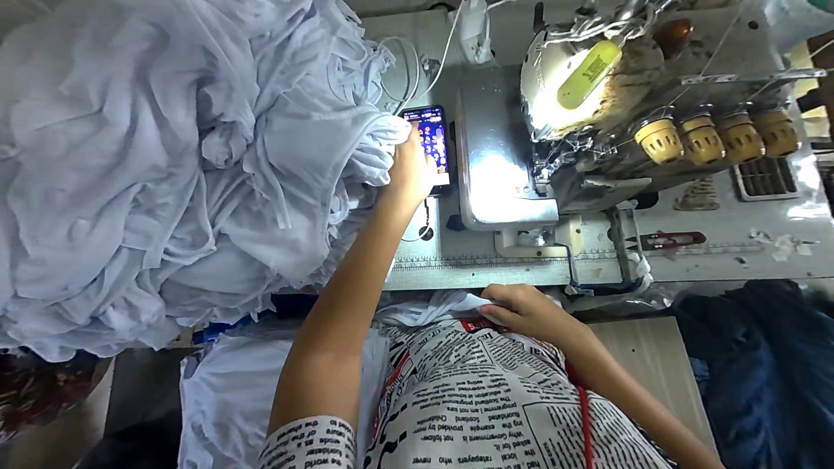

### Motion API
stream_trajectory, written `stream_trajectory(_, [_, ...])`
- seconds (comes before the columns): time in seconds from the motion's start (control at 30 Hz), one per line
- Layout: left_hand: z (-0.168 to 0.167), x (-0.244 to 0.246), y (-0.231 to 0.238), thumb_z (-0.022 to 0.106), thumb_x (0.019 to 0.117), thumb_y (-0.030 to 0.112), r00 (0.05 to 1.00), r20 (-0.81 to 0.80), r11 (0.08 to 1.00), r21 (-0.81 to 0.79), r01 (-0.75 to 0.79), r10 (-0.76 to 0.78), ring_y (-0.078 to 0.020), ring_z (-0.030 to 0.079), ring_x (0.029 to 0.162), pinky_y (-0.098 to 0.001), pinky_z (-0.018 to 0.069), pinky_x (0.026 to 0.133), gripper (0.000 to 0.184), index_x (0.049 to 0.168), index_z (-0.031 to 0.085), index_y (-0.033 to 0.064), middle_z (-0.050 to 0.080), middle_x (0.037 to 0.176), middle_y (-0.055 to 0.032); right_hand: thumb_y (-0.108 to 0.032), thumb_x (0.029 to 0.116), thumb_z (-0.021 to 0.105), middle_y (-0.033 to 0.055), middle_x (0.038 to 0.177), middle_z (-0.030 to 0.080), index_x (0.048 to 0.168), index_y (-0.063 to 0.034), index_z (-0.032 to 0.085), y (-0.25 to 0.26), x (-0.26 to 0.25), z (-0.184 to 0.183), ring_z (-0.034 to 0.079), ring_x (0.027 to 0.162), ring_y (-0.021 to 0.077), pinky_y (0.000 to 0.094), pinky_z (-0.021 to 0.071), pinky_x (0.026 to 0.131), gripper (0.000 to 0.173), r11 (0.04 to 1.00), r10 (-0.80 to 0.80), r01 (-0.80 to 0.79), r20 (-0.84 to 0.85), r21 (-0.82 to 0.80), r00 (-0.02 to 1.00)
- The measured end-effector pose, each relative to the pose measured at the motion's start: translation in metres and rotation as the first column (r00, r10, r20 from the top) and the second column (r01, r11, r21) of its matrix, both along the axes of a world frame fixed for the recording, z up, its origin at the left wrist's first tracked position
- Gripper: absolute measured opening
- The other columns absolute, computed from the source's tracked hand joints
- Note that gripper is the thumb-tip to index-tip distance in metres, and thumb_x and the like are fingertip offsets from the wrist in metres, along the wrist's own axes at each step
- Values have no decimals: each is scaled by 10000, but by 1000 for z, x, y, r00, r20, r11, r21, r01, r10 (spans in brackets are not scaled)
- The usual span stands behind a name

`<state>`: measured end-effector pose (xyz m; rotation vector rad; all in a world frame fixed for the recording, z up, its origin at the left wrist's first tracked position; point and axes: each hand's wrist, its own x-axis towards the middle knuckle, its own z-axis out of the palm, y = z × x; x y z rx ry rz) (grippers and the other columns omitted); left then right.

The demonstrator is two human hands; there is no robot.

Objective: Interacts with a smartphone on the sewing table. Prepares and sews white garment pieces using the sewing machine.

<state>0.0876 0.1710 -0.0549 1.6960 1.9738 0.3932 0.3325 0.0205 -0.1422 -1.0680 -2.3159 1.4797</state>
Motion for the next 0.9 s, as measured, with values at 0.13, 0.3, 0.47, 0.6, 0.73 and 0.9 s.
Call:
stream_trajectory(0.13, [11,26,29,604,999,343,961,-269,971,-206,-120,62,-415,503,1369,-566,452,1063,758,1575,279,-26,395,1555,-276,-285,1034,550,124,770,668,1054,-10,697,1,1,-2,651,707,238,447,538,674,313,1000,6,-6,-13,-13,1000])
stream_trajectory(0.3, [6,31,58,676,938,346,946,-317,949,-270,-160,70,-454,344,1468,-617,385,1103,850,1559,263,-62,321,1581,-311,-280,1033,547,111,746,655,1033,-15,696,0,2,-5,633,677,220,417,528,648,304,1000,-2,2,-38,10,999])
stream_trajectory(0.47, [-4,27,85,797,797,423,912,-401,931,-295,-215,84,-479,351,1451,-573,359,1139,1054,1549,264,-87,302,1575,-346,-295,1039,543,115,764,663,1051,-16,696,1,1,-4,641,697,228,430,530,666,318,1000,7,-8,-15,-22,1000])
stream_trajectory(0.6, [3,31,89,754,839,444,908,-413,920,-323,-220,72,-473,342,1462,-585,364,1134,1033,1594,223,-21,285,1589,-340,-281,1033,555,121,768,673,1046,-14,700,-1,1,-8,655,705,240,455,543,677,304,1000,-22,23,-55,8,998])
stream_trajectory(0.73, [2,31,88,766,820,439,904,-417,923,-303,-238,96,-445,335,1474,-548,357,1143,1028,1588,247,-5,304,1593,-309,-285,1037,547,113,764,667,1039,-20,700,-1,2,-10,647,700,232,443,535,669,306,1000,-17,18,-66,11,998])
stream_trajectory(0.9, [-2,27,87,777,818,420,915,-390,935,-277,-221,101,-464,339,1464,-554,362,1141,1019,1566,265,-47,297,1585,-331,-287,1039,547,117,765,665,1050,-17,698,0,2,-9,643,698,230,441,533,668,309,1000,-5,5,-59,3,998])
